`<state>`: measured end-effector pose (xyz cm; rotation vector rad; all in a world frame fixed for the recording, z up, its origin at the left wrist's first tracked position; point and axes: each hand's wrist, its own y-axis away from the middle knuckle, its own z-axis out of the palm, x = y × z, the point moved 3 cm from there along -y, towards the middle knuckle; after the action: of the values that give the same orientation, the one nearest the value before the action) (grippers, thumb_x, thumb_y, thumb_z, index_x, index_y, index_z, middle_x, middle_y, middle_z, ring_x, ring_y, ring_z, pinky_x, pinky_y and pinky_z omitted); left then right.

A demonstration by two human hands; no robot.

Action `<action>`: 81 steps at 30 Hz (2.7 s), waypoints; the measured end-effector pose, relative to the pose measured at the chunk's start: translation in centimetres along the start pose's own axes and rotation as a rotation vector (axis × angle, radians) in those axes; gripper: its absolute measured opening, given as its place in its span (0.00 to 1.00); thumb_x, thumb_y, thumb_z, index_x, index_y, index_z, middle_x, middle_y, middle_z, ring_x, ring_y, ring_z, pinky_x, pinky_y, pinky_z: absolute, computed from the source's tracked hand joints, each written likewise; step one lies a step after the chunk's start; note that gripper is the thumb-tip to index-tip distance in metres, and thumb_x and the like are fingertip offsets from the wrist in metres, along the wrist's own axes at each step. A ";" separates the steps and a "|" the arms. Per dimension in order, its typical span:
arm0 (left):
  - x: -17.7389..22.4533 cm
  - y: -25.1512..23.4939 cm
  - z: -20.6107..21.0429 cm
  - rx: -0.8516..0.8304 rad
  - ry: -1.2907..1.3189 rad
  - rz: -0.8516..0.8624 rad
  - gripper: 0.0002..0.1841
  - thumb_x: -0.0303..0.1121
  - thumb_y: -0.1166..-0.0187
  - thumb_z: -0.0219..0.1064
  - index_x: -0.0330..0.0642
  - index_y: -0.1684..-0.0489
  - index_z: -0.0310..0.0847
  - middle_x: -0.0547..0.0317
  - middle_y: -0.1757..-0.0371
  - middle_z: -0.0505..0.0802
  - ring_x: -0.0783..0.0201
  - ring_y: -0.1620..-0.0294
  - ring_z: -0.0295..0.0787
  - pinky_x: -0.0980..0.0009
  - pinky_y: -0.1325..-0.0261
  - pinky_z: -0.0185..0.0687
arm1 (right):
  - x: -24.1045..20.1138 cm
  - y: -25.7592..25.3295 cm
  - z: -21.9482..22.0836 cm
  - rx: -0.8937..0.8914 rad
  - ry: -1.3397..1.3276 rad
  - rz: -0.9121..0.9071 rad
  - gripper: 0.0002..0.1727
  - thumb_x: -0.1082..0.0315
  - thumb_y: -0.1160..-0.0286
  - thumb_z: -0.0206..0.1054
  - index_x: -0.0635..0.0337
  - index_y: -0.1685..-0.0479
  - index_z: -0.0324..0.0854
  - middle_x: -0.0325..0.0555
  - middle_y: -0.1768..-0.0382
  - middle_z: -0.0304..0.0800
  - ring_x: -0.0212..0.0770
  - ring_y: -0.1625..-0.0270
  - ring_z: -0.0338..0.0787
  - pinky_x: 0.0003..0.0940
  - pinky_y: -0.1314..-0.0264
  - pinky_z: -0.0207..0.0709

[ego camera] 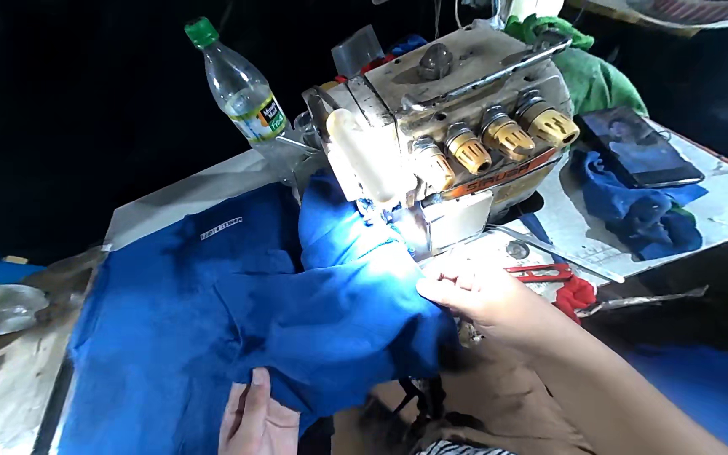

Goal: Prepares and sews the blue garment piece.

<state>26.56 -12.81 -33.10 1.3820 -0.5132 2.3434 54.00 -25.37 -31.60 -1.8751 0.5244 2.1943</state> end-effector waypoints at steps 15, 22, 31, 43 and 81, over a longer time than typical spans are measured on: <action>0.3 0.8 0.4 -0.027 -0.163 -0.117 0.12 0.36 0.20 0.70 0.51 0.42 0.88 0.61 0.45 0.96 0.64 0.42 0.93 0.60 0.32 0.88 | 0.2 -0.1 0.8 0.019 -0.043 0.005 0.08 0.63 0.19 0.69 0.55 0.65 0.87 0.38 0.79 0.81 0.27 0.79 0.76 0.20 0.77 0.69; 1.3 0.6 0.1 0.021 -0.171 -0.047 0.11 0.33 0.18 0.68 0.47 0.43 0.87 0.61 0.45 0.96 0.66 0.42 0.93 0.64 0.32 0.88 | -0.2 0.6 0.7 0.059 0.011 -0.180 0.42 0.67 0.25 0.74 0.38 0.09 0.59 0.36 0.75 0.86 0.30 0.76 0.83 0.22 0.75 0.77; 1.8 0.5 1.2 0.147 -0.237 -0.058 0.10 0.27 0.17 0.65 0.44 0.42 0.82 0.60 0.50 0.96 0.67 0.47 0.95 0.65 0.38 0.91 | 0.7 0.9 0.6 0.130 0.097 -0.136 0.23 0.63 0.25 0.74 0.49 0.31 0.81 0.37 0.71 0.89 0.32 0.72 0.87 0.25 0.72 0.82; 1.2 0.2 1.1 0.075 -0.302 -0.061 0.11 0.26 0.20 0.68 0.46 0.43 0.82 0.67 0.49 0.96 0.70 0.46 0.94 0.68 0.38 0.91 | 0.6 0.9 0.7 0.040 0.043 -0.183 0.24 0.72 0.33 0.77 0.53 0.36 0.80 0.38 0.72 0.89 0.32 0.72 0.89 0.24 0.68 0.86; 0.6 -0.2 4.8 0.156 -0.458 -0.150 0.18 0.43 0.23 0.73 0.44 0.41 0.82 0.64 0.53 0.95 0.69 0.51 0.95 0.68 0.46 0.94 | 3.1 5.4 -0.3 -0.108 0.001 0.097 0.05 0.63 0.21 0.71 0.53 0.59 0.88 0.34 0.67 0.92 0.27 0.66 0.91 0.22 0.61 0.88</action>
<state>30.02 -14.93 -30.40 1.9724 -0.3364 1.9818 51.71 -30.63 -33.93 -1.9427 0.5173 2.3272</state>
